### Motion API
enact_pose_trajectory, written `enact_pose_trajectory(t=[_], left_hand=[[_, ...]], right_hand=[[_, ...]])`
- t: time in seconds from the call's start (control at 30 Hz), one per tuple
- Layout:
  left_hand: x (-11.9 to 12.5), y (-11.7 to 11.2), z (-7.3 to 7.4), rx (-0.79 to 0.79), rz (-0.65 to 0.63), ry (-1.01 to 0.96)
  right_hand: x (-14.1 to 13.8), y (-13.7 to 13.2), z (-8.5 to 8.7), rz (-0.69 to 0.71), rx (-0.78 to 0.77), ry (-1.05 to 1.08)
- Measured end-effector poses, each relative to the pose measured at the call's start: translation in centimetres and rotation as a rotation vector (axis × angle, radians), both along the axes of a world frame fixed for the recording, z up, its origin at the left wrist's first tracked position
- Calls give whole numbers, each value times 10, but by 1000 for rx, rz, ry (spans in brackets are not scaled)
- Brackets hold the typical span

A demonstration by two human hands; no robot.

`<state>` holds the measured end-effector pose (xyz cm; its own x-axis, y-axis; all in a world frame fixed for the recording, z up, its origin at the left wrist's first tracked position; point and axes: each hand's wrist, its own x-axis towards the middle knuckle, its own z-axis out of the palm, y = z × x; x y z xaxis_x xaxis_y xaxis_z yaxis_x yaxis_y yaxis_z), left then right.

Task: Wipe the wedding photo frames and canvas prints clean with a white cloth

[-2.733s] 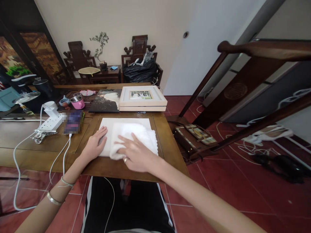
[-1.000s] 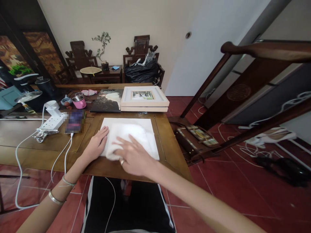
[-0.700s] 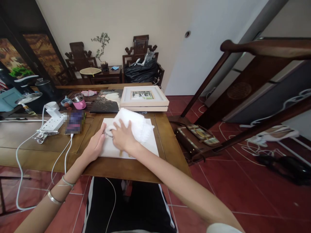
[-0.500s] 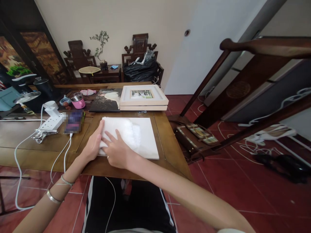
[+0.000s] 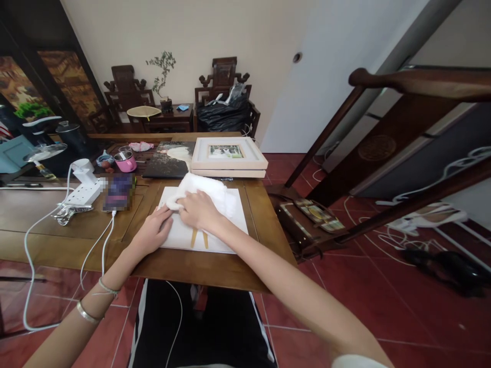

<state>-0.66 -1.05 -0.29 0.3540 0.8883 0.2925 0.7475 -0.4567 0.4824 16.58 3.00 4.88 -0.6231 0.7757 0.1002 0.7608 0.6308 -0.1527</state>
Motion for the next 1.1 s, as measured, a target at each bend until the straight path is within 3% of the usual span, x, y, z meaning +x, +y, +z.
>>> enact_pose_trajectory(t=[0.2, 0.33, 0.43, 0.7, 0.83, 1.0, 1.1], left_hand=[[0, -1, 5, 26, 5, -26], [-2, 0, 2, -10, 3, -33], [-3, 0, -2, -42, 18, -10], [-3, 0, -3, -43, 26, 22], [-3, 0, -3, -35, 26, 28], [-3, 1, -5, -35, 30, 49], [-4, 1, -6, -28, 26, 47]], right_hand=[[-49, 33, 7, 36, -33, 42], [-49, 38, 12, 5, -67, 54], [-24, 36, 13, -11, -96, 58], [80, 28, 1, -110, -129, 100], [109, 0, -4, -157, -148, 146], [135, -53, -9, -8, -262, 206], [144, -61, -9, -4, -375, 243]])
